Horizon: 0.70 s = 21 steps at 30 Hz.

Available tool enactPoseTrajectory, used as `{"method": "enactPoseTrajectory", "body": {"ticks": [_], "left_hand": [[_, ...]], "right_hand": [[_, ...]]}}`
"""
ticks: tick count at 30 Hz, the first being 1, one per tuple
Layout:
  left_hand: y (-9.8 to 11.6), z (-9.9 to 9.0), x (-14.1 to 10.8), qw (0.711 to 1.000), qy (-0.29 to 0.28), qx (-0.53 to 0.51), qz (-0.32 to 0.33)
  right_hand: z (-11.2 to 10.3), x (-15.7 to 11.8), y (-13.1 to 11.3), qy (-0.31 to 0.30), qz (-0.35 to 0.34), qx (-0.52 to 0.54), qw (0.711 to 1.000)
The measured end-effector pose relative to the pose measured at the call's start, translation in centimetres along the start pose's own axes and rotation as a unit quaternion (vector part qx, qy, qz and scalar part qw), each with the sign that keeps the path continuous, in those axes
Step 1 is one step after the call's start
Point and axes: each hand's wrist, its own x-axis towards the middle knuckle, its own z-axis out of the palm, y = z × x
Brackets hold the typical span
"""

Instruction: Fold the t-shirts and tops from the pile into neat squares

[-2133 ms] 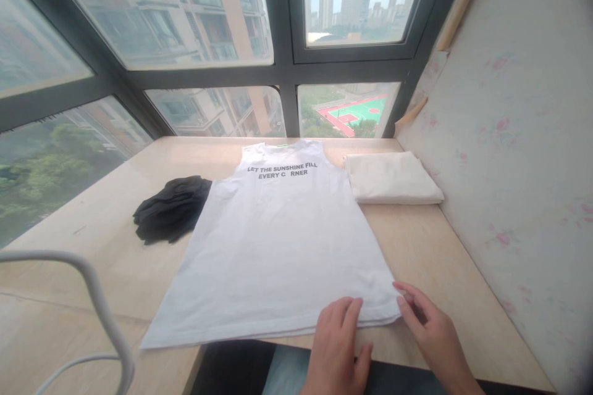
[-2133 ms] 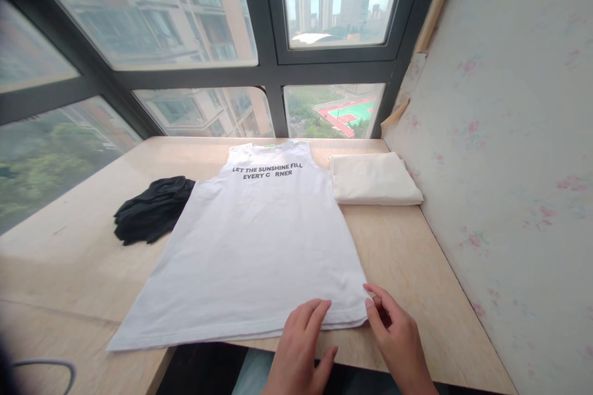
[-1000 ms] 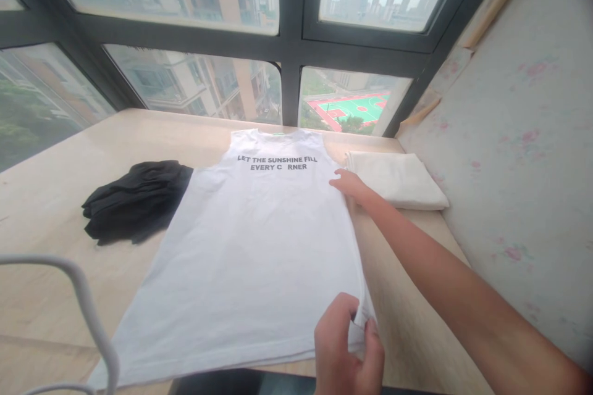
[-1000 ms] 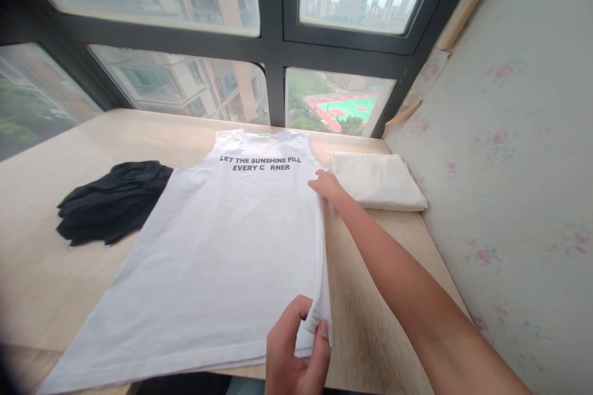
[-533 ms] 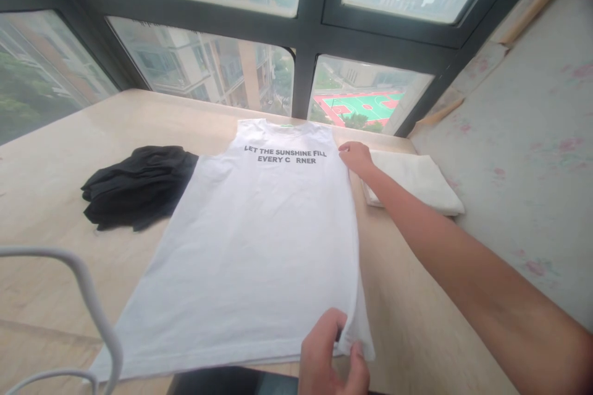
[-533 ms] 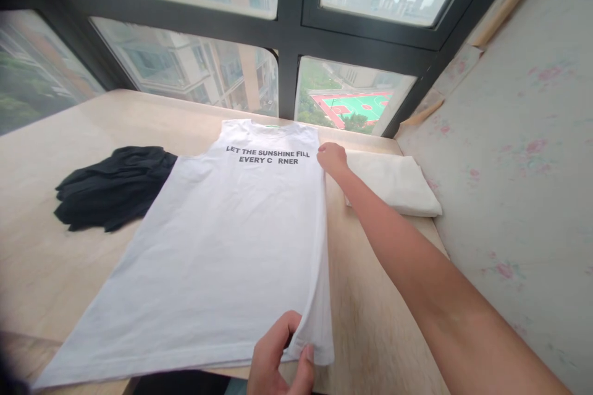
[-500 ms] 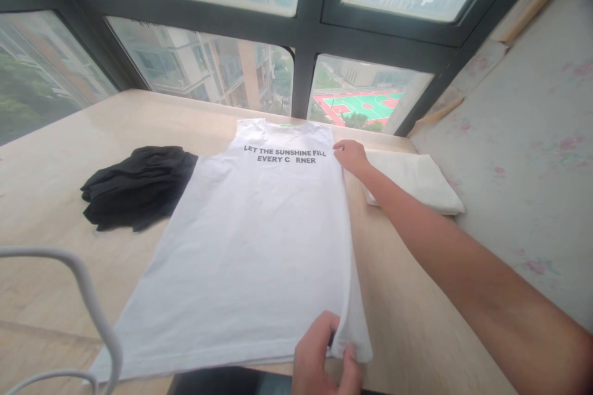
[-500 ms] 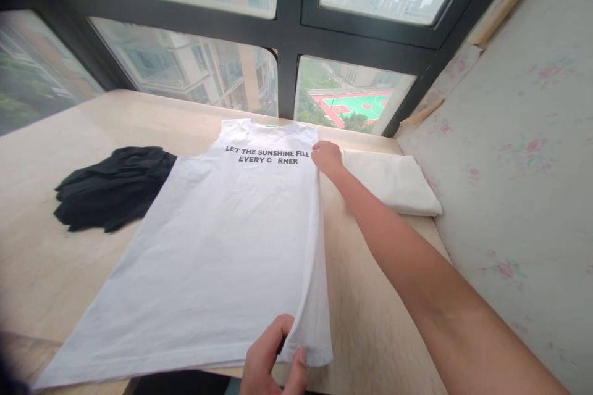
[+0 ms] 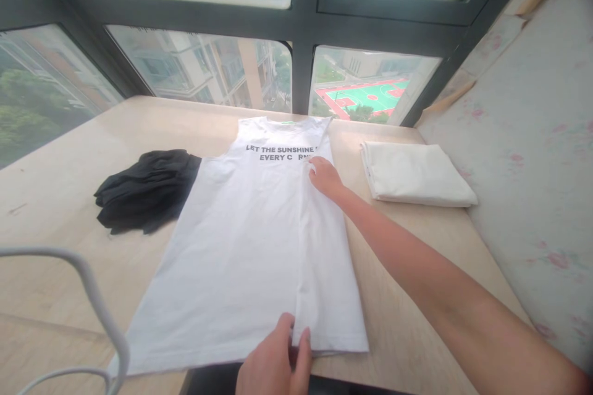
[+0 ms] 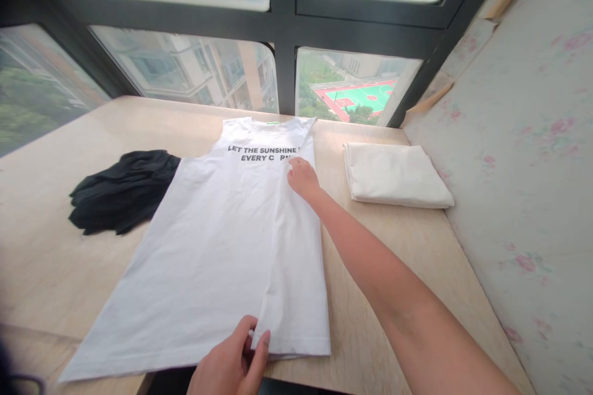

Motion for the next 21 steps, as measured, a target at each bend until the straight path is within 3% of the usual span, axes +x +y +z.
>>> {"method": "enactPoseTrajectory", "body": {"ticks": [4,8,14,21], "left_hand": [[0.5,-0.8,1.6,1.000,0.005,-0.015,0.018],[0.9,-0.4,2.5,0.997,0.000,-0.033,0.075],[1.7,2.4,1.8,0.987,0.026,-0.051,0.148],[3.8,6.6,0.2,0.965,-0.021,-0.065,0.252]], "right_hand": [[1.0,-1.2,0.7,-0.008,-0.031,-0.021,0.999],[1.5,-1.5,1.0,-0.010,-0.046,-0.063,0.997],[0.6,-3.1,2.6,0.000,-0.045,-0.102,0.994],[-3.3,-4.8,4.2,-0.031,0.021,-0.166,0.985]]}}
